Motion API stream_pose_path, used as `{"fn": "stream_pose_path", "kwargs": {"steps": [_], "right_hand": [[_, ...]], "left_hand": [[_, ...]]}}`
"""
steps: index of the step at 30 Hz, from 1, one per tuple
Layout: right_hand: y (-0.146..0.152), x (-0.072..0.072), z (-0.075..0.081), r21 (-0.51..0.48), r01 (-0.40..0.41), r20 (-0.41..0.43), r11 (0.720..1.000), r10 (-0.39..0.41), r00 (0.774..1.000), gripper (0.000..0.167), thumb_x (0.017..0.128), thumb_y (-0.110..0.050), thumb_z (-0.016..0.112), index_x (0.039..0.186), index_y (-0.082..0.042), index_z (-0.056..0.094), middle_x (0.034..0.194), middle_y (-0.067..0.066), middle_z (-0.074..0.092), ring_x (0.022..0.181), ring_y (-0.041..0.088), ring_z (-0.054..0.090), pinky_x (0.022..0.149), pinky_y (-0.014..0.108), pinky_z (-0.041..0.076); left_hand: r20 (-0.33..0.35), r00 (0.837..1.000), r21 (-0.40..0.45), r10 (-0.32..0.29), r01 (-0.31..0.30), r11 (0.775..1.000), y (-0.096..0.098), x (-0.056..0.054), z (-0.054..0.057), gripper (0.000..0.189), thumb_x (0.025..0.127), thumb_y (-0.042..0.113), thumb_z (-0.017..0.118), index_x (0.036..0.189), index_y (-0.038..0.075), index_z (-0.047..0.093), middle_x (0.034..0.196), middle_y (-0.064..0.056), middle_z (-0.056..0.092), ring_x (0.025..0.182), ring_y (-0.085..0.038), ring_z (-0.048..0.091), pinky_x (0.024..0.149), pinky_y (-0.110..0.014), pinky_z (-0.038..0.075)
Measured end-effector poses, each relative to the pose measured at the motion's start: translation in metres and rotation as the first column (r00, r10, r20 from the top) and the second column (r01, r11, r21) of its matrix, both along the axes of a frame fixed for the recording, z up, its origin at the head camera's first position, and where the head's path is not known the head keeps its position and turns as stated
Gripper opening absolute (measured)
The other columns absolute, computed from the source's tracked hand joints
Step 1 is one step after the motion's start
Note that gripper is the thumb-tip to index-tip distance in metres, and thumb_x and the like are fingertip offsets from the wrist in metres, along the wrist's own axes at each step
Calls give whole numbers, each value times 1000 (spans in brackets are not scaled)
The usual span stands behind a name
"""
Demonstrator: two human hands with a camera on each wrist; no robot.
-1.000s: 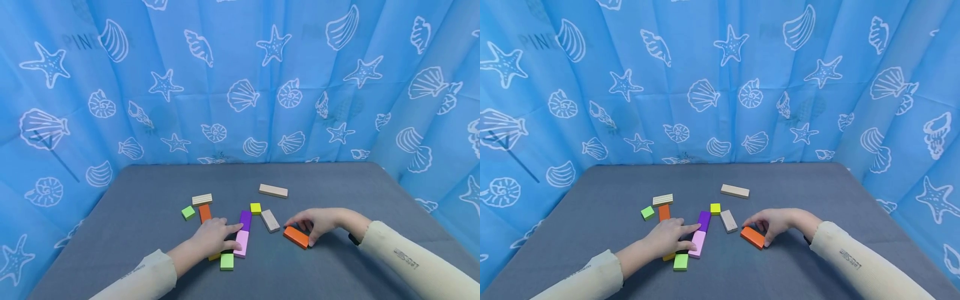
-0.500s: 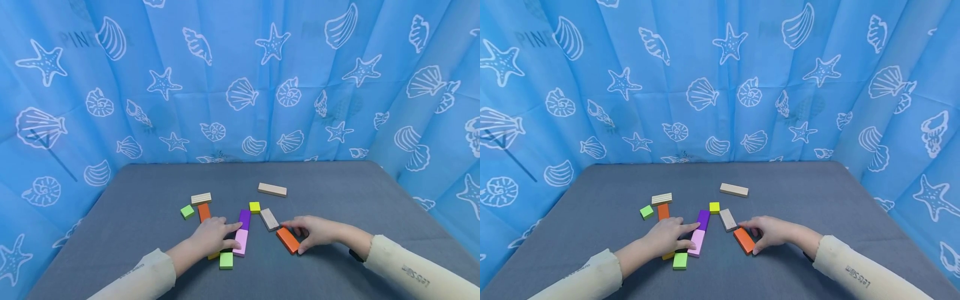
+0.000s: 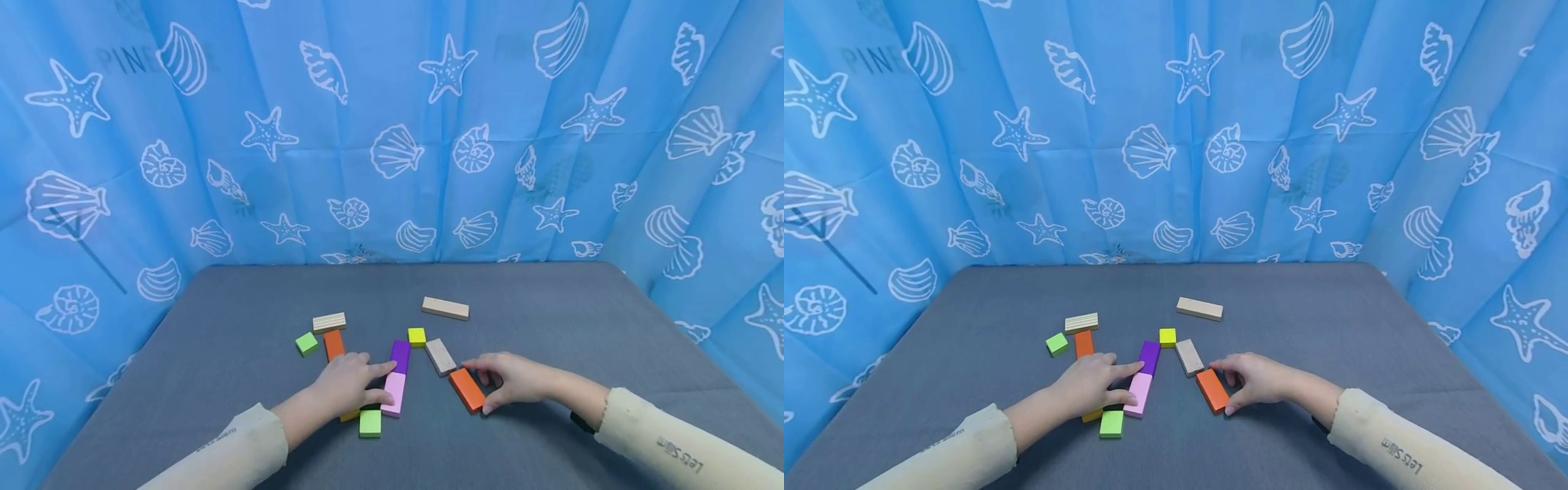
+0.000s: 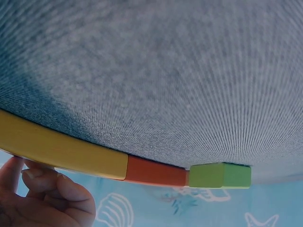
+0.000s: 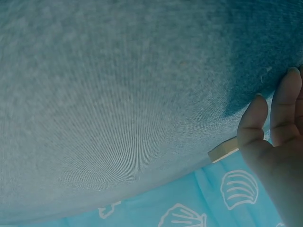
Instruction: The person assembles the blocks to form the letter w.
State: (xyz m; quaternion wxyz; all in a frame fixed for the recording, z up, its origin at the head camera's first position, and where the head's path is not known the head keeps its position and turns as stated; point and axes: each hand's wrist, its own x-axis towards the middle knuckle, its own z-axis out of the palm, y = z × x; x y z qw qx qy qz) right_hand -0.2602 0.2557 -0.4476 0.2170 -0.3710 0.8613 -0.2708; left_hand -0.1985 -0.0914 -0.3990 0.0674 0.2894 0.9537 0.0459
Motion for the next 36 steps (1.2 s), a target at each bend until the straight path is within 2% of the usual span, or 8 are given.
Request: {"fn": "stream_pose_path", "kwargs": {"steps": [4, 6, 9, 18, 25, 36], "right_hand": [[-18, 25, 42, -26, -39, -22, 999, 38, 999, 71, 80, -34, 80, 134, 3, 53, 88, -6, 51, 74, 8, 47, 60, 27, 40], [-25, 32, 54, -7, -16, -7, 1000, 16, 1000, 72, 80, -33, 81, 133, 6, 53, 87, -6, 51, 74, 8, 47, 61, 27, 40], [-31, 38, 61, 14, 27, 15, 1000, -27, 1000, 72, 78, -30, 82, 133, 6, 53, 86, -6, 51, 74, 8, 47, 62, 25, 39], [-35, 40, 61, -2, 40, -6, 999, -40, 999, 67, 79, -27, 82, 130, 7, 56, 83, -7, 51, 68, 5, 46, 59, 23, 39], [-36, 41, 60, 11, 16, -34, 1000, -15, 999, 61, 79, -27, 82, 124, 8, 61, 80, -9, 52, 67, 3, 46, 58, 22, 39], [-41, 46, 59, -3, 34, -105, 999, -35, 994, 54, 79, -28, 82, 115, 8, 65, 73, -11, 52, 62, 0, 44, 56, 22, 39]], "left_hand": [[-5, 1000, -8, 0, 0, 1000, 1, 0, 0, 65, 85, 60, 63, 141, 30, 53, 76, 0, 47, 66, -13, 41, 59, -27, 32], [-5, 1000, -13, 2, -2, 1000, 1, 0, 0, 65, 85, 60, 63, 141, 30, 53, 76, 0, 47, 66, -13, 41, 59, -27, 32], [-3, 1000, -18, 6, -6, 1000, 1, 0, 1, 65, 84, 60, 62, 141, 30, 53, 77, 0, 48, 67, -13, 41, 59, -27, 32], [9, 1000, -11, 29, -29, 1000, 1, 2, 3, 65, 84, 60, 63, 141, 31, 53, 87, -3, 56, 72, -15, 44, 64, -29, 36], [12, 1000, -6, 23, -23, 1000, 1, 1, 2, 65, 84, 60, 63, 141, 31, 53, 87, -3, 55, 72, -14, 45, 64, -29, 37], [27, 999, -1, 24, -24, 1000, 1, 1, 2, 65, 85, 60, 62, 142, 31, 53, 91, -5, 58, 75, -15, 47, 67, -30, 39]]}}
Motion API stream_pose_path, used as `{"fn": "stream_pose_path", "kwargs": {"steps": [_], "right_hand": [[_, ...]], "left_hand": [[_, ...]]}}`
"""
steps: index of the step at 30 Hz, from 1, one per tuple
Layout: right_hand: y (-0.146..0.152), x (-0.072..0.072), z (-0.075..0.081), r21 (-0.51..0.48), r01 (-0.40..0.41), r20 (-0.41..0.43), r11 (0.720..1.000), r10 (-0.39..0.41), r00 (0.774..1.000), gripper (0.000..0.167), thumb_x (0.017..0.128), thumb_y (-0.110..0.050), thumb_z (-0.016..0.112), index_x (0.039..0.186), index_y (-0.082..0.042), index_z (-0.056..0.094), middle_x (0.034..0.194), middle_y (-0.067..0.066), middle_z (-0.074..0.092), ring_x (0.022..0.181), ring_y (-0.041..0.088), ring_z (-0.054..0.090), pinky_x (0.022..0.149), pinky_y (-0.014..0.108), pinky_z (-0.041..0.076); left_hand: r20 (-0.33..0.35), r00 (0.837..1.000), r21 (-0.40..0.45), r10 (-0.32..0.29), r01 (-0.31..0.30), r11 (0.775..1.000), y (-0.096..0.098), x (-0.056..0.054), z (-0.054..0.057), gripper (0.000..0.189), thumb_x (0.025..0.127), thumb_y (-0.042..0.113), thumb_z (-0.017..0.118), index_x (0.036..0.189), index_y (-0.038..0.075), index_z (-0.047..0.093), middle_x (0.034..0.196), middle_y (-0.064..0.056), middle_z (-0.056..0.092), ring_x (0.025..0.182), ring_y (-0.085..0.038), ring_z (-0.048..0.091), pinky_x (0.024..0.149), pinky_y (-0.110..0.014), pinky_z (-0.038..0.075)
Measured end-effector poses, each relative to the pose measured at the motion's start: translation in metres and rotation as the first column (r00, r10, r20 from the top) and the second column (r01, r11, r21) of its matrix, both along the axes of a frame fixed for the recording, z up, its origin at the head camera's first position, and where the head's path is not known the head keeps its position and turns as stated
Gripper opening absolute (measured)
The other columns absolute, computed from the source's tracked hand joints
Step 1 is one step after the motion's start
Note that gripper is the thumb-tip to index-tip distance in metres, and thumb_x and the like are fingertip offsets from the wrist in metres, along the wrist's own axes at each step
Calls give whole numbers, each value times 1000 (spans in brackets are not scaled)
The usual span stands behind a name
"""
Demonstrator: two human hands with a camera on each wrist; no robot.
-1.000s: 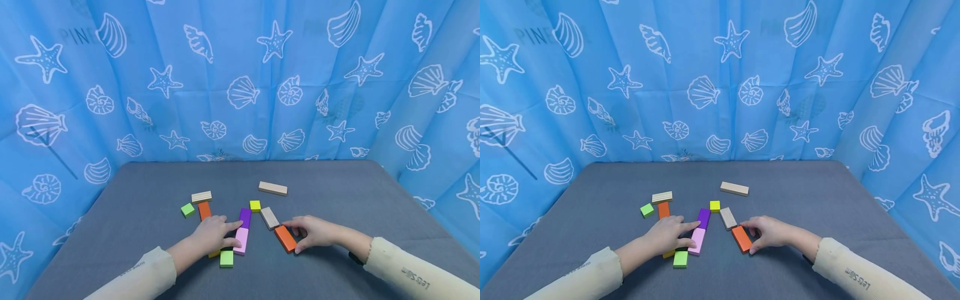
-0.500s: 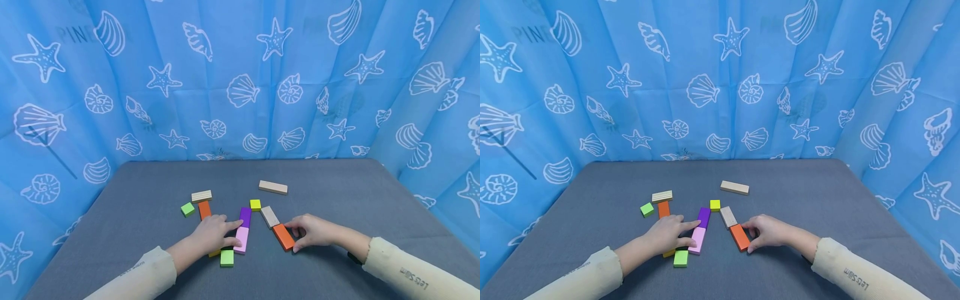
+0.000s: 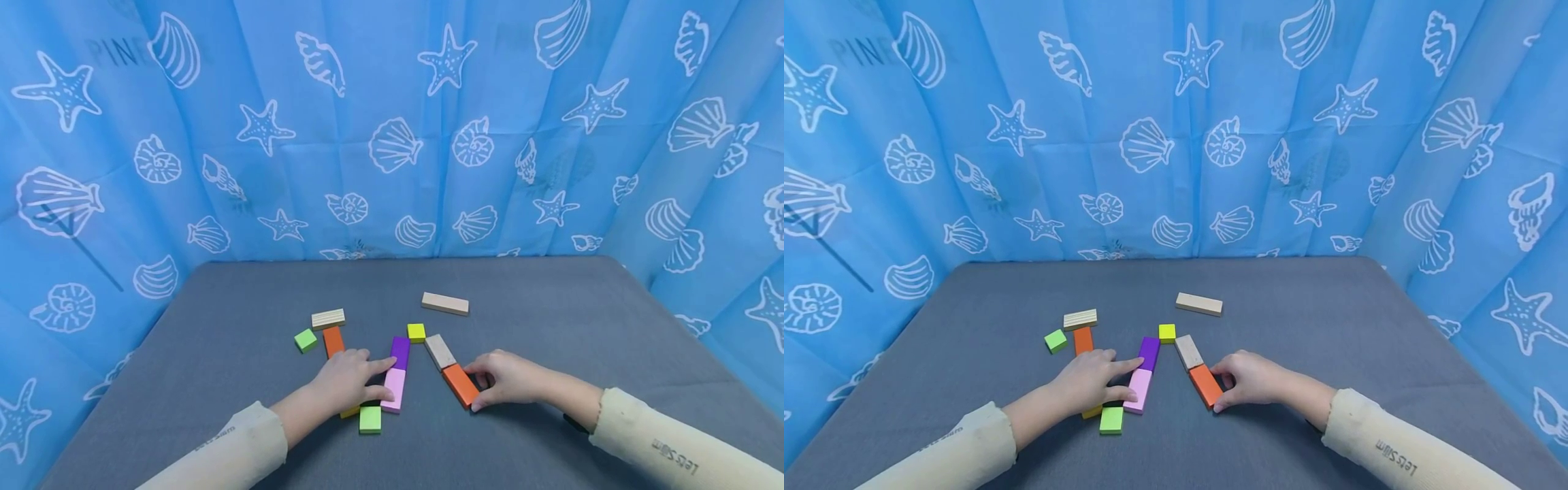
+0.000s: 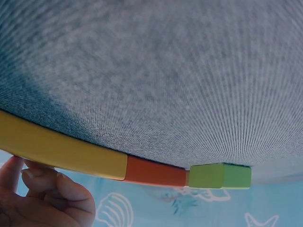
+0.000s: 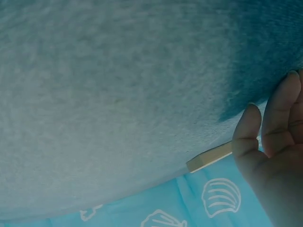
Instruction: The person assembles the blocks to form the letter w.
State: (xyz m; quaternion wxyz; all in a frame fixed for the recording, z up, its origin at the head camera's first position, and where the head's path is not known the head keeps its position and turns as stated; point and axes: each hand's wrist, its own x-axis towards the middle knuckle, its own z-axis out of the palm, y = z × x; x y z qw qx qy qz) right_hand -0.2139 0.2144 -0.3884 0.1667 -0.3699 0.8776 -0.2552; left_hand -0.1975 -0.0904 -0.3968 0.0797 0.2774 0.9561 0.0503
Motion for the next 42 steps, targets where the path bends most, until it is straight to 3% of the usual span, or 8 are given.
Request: {"fn": "stream_pose_path", "kwargs": {"steps": [15, 22, 27, 42], "right_hand": [[-6, 3, 1, 3, 42, -3, 999, -42, 999, 51, 78, -27, 82, 111, 9, 68, 67, -12, 50, 58, -1, 43, 53, 21, 37], [-3, -3, 10, -4, 32, 112, 999, -31, 993, 53, 79, -24, 81, 116, 9, 65, 68, -10, 53, 59, 2, 46, 54, 22, 39], [0, -15, 18, -2, 31, 151, 1000, -31, 988, 48, 82, -22, 78, 118, 8, 65, 72, -8, 56, 63, 5, 49, 58, 23, 42], [-35, -71, 32, -63, 36, 86, 997, -30, 996, 42, 91, -17, 70, 124, 6, 61, 91, -2, 62, 89, 17, 56, 77, 28, 50]], "left_hand": [[1, 1000, -16, 13, -13, 1000, 0, -1, 0, 66, 84, 60, 63, 142, 32, 52, 96, -6, 59, 79, -17, 50, 71, -34, 43], [-6, 1000, -12, 5, -5, 1000, 0, -1, 1, 65, 84, 60, 63, 142, 31, 52, 90, -4, 57, 76, -15, 47, 68, -31, 40], [-5, 1000, -10, 4, -4, 1000, 0, 0, 0, 65, 84, 60, 62, 142, 31, 52, 89, -4, 56, 74, -15, 45, 66, -30, 39], [-10, 1000, -11, 25, -25, 1000, 2, 1, -1, 64, 84, 61, 62, 141, 33, 53, 101, -7, 62, 83, -18, 53, 73, -34, 46]]}}
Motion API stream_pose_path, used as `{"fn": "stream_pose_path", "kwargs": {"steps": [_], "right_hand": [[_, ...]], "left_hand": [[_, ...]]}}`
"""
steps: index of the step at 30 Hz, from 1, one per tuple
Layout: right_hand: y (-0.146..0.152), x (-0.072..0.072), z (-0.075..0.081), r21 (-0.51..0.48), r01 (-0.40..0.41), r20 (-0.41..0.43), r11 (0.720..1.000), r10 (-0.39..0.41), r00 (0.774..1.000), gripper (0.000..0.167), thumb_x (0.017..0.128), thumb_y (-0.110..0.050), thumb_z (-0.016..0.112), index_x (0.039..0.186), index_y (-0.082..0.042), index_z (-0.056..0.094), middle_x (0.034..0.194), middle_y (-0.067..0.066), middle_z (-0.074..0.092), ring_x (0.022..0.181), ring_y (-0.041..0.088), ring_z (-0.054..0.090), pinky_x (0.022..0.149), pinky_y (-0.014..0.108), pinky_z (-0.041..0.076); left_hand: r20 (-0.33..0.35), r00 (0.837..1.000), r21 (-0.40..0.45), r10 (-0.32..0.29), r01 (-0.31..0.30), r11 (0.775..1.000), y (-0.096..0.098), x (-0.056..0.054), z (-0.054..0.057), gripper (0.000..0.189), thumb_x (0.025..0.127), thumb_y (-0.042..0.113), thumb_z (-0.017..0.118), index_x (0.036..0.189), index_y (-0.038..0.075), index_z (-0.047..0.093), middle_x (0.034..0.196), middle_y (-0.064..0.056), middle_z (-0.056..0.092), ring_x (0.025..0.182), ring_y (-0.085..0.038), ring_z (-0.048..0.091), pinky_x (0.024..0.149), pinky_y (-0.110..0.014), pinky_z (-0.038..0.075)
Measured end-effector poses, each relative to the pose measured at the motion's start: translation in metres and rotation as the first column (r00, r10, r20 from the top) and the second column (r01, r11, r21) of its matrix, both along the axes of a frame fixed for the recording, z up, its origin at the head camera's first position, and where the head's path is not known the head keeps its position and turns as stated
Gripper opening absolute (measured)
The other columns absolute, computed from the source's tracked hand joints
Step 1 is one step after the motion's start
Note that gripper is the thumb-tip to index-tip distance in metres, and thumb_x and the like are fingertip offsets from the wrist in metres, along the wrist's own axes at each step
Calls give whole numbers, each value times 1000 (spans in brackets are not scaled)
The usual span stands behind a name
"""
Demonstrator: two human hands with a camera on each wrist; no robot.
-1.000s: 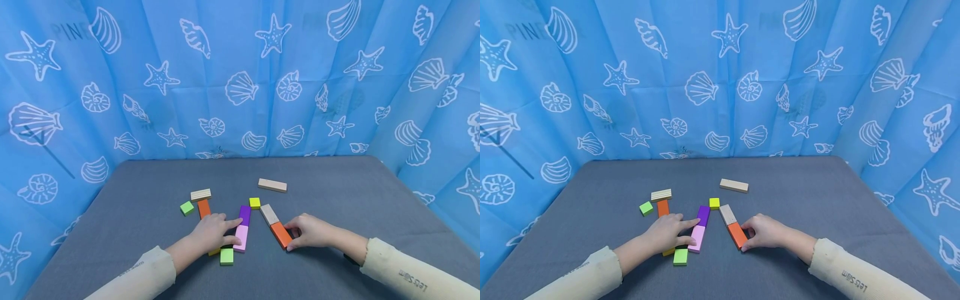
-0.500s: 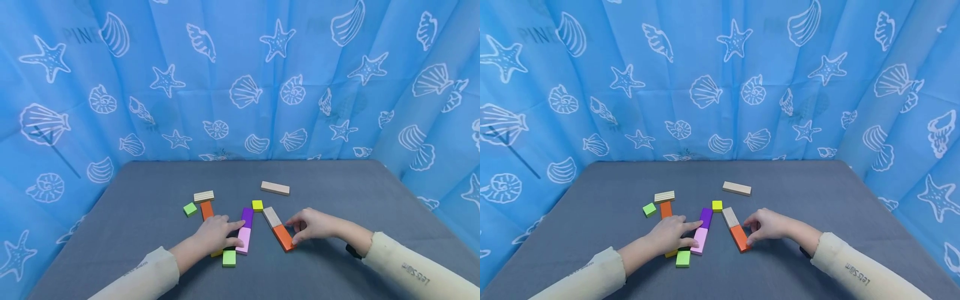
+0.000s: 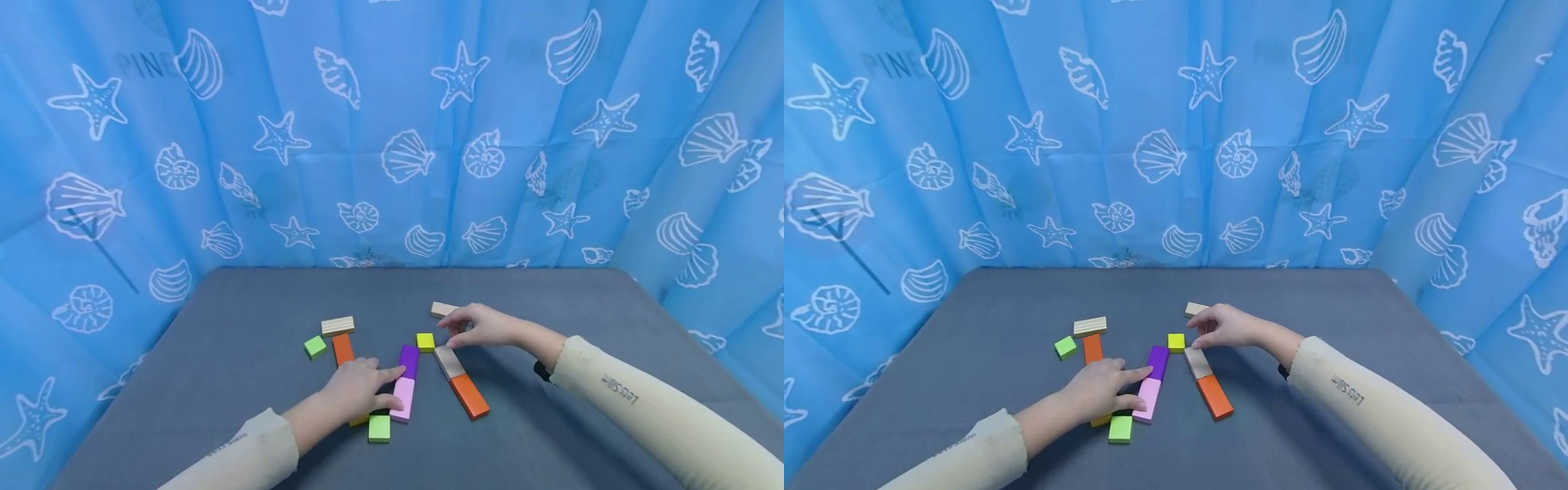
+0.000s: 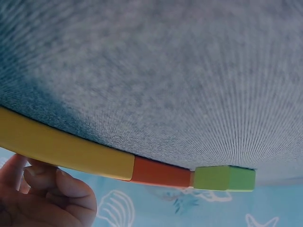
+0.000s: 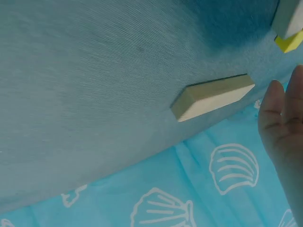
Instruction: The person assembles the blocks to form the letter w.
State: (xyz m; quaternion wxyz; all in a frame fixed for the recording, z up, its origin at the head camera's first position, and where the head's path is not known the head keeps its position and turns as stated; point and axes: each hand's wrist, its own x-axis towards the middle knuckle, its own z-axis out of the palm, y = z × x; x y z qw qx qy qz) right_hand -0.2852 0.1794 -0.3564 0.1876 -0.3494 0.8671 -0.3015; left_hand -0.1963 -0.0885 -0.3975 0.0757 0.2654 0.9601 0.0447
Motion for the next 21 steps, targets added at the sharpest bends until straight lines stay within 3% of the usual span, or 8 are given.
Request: {"fn": "stream_pose_path", "kwargs": {"steps": [8, 14, 21], "right_hand": [[-20, -19, 0, -25, -42, 4, 999, 42, 999, 40, 92, -15, 68, 125, 6, 61, 96, 3, 63, 91, 19, 56, 79, 30, 49], [-23, -22, 0, -26, -31, 16, 999, 31, 999, 41, 92, -17, 68, 126, 5, 60, 108, 18, 63, 95, 21, 55, 81, 32, 49], [-24, -24, -2, -12, -22, 21, 1000, 22, 1000, 38, 93, -14, 67, 126, 4, 61, 109, 17, 62, 97, 22, 55, 82, 34, 49]], "left_hand": [[-4, 1000, 2, -3, 3, 1000, 1, 1, 1, 64, 85, 61, 62, 141, 32, 53, 105, -7, 63, 89, -20, 56, 79, -38, 48], [-5, 1000, -19, -4, 4, 1000, 3, 2, 1, 64, 85, 61, 61, 142, 32, 52, 108, -7, 64, 93, -20, 57, 82, -39, 48], [6, 1000, -16, 5, -4, 1000, 2, -1, 1, 65, 84, 62, 61, 141, 32, 53, 106, -6, 63, 89, -19, 56, 79, -37, 49]]}}
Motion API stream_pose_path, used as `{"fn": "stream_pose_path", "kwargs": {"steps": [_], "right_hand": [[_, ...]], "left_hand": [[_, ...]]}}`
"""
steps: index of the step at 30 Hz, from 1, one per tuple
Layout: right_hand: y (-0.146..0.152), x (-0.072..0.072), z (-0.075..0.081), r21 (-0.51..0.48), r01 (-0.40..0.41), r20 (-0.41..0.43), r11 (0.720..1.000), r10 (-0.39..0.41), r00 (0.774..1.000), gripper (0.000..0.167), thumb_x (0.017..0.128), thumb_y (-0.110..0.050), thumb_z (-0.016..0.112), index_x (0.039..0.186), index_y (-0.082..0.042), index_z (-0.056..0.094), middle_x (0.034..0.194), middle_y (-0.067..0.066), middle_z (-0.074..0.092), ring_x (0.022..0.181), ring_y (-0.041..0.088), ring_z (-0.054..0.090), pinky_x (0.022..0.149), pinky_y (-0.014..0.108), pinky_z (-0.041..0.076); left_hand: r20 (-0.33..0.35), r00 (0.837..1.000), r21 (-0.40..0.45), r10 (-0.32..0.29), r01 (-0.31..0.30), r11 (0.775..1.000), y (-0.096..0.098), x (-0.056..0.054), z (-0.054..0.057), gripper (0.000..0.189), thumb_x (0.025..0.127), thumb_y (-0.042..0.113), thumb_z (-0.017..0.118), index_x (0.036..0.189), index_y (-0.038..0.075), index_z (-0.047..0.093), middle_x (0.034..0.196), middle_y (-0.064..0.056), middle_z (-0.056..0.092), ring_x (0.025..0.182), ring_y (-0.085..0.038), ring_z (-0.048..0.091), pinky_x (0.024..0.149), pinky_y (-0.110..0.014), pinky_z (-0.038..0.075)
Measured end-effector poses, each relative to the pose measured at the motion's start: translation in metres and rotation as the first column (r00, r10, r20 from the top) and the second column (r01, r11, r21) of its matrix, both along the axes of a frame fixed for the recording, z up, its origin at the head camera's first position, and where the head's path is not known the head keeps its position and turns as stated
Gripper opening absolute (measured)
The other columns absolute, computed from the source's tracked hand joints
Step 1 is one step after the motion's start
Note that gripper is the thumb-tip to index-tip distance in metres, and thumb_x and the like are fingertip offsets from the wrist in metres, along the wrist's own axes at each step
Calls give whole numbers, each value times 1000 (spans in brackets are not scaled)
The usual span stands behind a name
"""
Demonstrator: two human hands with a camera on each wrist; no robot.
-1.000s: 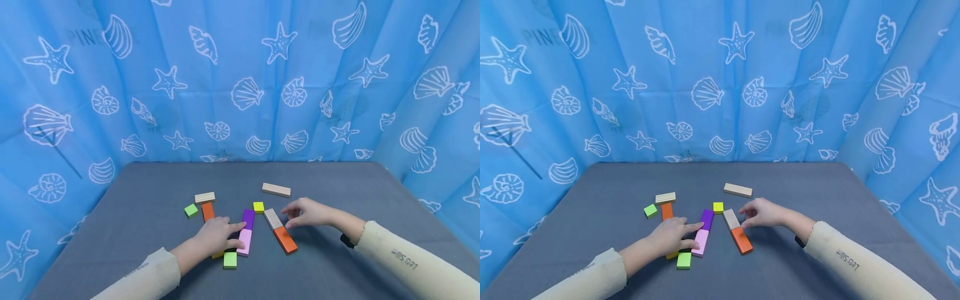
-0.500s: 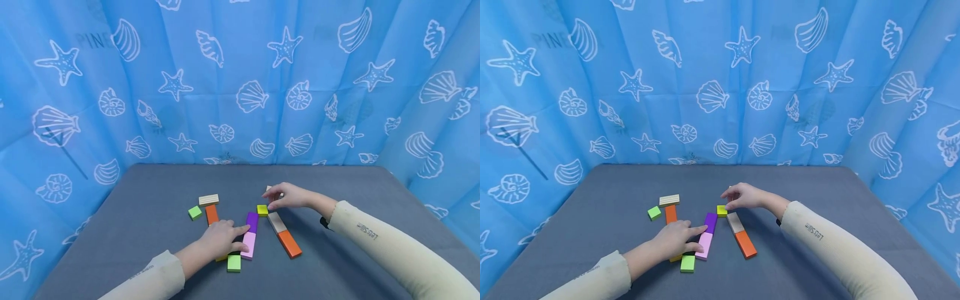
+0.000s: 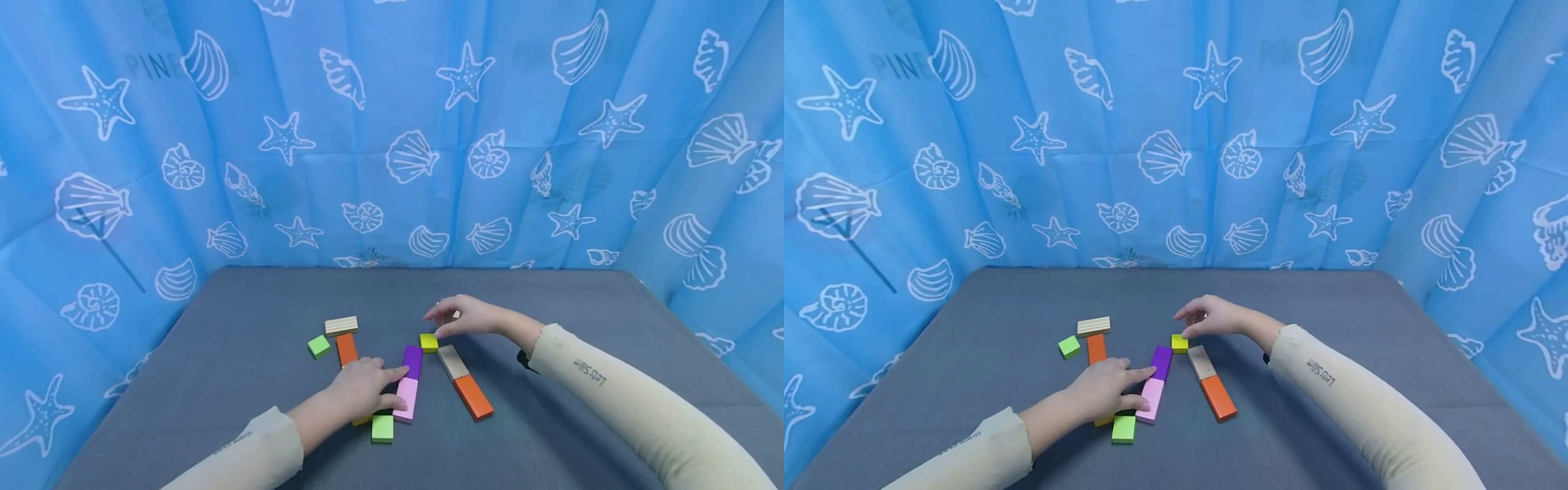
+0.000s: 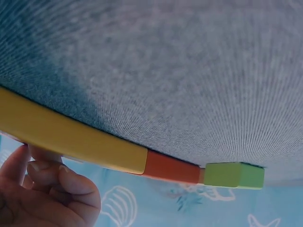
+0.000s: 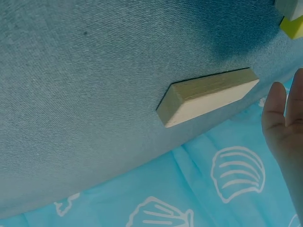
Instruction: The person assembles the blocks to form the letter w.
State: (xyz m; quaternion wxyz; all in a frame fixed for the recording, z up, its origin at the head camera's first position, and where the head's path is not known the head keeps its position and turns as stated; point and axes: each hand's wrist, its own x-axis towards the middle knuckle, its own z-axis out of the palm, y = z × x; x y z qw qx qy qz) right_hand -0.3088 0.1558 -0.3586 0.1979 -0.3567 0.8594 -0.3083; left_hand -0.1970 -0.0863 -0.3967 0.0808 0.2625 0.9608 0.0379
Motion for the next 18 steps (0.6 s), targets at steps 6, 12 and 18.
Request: {"fn": "stream_pose_path", "kwargs": {"steps": [6, 12, 18], "right_hand": [[5, 1, -3, -7, -1, 8, 1000, 1, 1000, 38, 92, -14, 67, 126, 4, 62, 108, 16, 61, 97, 22, 55, 81, 33, 49], [13, 4, -6, -9, 2, 17, 1000, -2, 1000, 37, 92, -13, 67, 125, 3, 62, 108, 15, 61, 95, 21, 54, 81, 32, 48], [27, 8, -8, -6, -18, 18, 1000, 18, 1000, 38, 92, -13, 67, 126, 3, 61, 109, 16, 60, 94, 20, 54, 79, 32, 47]], "left_hand": [[32, 999, 19, 12, -13, 1000, 1, -2, 4, 64, 82, 61, 65, 139, 32, 55, 102, -6, 62, 84, -17, 54, 74, -33, 48], [58, 998, 41, 21, -23, 999, 2, -2, 5, 64, 82, 59, 67, 139, 31, 56, 113, -7, 64, 94, -20, 58, 81, -38, 49], [59, 998, 66, 16, -20, 998, 1, -2, 2, 65, 82, 58, 67, 139, 29, 55, 110, -7, 63, 92, -20, 57, 78, -37, 49]]}}
